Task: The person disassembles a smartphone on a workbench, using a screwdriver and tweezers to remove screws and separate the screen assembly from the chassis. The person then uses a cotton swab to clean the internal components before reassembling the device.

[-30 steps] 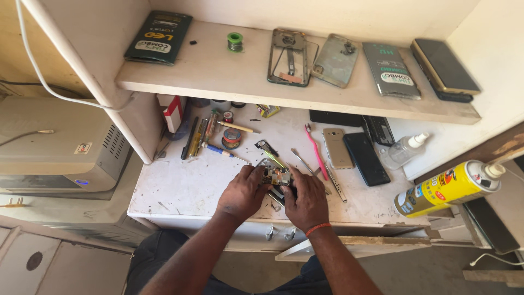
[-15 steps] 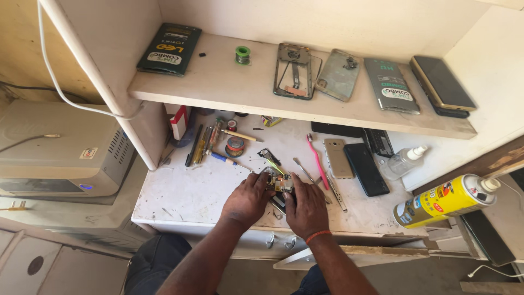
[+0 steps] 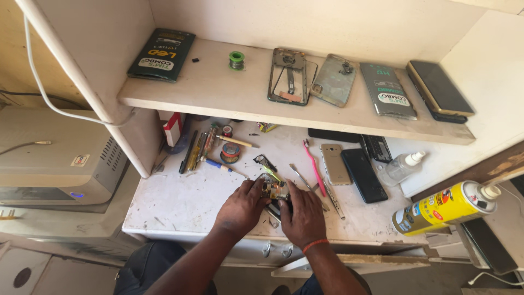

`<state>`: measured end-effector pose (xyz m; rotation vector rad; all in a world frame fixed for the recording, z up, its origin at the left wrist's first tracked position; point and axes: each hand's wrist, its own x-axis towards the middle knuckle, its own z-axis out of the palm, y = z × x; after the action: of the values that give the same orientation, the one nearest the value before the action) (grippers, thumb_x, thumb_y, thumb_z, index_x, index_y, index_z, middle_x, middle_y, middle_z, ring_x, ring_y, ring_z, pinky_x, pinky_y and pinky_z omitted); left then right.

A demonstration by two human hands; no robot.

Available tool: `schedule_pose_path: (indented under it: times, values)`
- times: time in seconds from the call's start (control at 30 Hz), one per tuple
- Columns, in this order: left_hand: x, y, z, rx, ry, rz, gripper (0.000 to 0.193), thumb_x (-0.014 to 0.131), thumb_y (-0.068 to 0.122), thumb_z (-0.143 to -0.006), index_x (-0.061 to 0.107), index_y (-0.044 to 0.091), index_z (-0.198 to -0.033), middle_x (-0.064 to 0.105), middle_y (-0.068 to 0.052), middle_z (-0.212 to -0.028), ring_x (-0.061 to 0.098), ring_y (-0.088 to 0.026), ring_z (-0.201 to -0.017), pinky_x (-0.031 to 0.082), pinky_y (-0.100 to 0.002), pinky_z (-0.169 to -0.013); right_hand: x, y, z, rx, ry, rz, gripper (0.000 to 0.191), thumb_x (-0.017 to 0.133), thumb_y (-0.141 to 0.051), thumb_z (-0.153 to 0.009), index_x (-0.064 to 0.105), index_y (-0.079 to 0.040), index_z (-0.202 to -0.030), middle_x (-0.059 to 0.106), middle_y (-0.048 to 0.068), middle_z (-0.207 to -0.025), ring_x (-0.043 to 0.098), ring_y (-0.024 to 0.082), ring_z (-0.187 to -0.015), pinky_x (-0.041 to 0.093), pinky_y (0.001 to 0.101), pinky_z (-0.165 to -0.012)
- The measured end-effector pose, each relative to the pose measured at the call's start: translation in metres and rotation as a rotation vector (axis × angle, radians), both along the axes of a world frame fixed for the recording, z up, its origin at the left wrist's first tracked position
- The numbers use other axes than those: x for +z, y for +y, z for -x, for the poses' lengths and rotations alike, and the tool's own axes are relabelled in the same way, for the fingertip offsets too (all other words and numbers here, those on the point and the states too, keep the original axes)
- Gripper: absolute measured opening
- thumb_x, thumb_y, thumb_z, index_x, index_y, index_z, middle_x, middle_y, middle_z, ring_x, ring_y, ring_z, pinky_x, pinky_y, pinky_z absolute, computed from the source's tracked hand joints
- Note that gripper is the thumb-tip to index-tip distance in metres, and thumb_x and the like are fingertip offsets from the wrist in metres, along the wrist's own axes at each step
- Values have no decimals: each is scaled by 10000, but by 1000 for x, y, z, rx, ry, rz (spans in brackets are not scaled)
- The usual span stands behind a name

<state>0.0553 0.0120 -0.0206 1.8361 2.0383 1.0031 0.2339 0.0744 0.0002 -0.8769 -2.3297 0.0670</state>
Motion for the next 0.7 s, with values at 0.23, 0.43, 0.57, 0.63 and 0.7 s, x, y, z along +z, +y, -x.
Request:
schedule_pose_path:
  times: [0.23, 0.43, 0.57, 0.63, 0.7]
  values:
    - [9, -7, 7, -27, -142, -86, 540, 700, 240, -895, 575, 41, -1381, 685, -195, -1074, 699, -380, -919, 569, -448, -800, 4, -4, -1, 4, 54, 17, 531, 668, -212, -916, 538, -11, -1390, 690, 152, -1042, 637, 310, -952, 455, 476, -950]
    - [10, -6, 13, -28, -234, -165, 411, 766, 212, -857, 686, 41, -1222, 727, -133, -898, 720, -324, -833, 568, -411, -738, 4, -2, -1, 21, 104, 35, 525, 720, -209, -899, 571, -49, -1376, 656, 95, -919, 620, 307, -905, 473, 464, -897]
    - [10, -5, 15, -29, -316, -143, 310, 783, 212, -845, 736, 58, -1110, 731, -121, -893, 727, -300, -811, 567, -389, -731, 3, -1, -2, 12, 103, 66, 537, 729, -197, -881, 576, -60, -1378, 641, 78, -887, 626, 286, -892, 472, 453, -890]
    - [9, -6, 15, -25, -314, -151, 277, 786, 207, -847, 744, 55, -1075, 734, -119, -892, 727, -297, -816, 565, -387, -737, 0, -2, -2, 6, 101, 83, 544, 733, -199, -882, 571, -59, -1382, 639, 76, -885, 625, 284, -889, 471, 452, -889]
    - [9, -4, 14, -20, -277, -164, 257, 790, 206, -849, 750, 51, -1050, 734, -121, -884, 721, -302, -820, 559, -394, -746, -2, 0, -4, 14, 112, 77, 546, 736, -202, -885, 564, -57, -1383, 642, 73, -894, 624, 282, -890, 471, 450, -886]
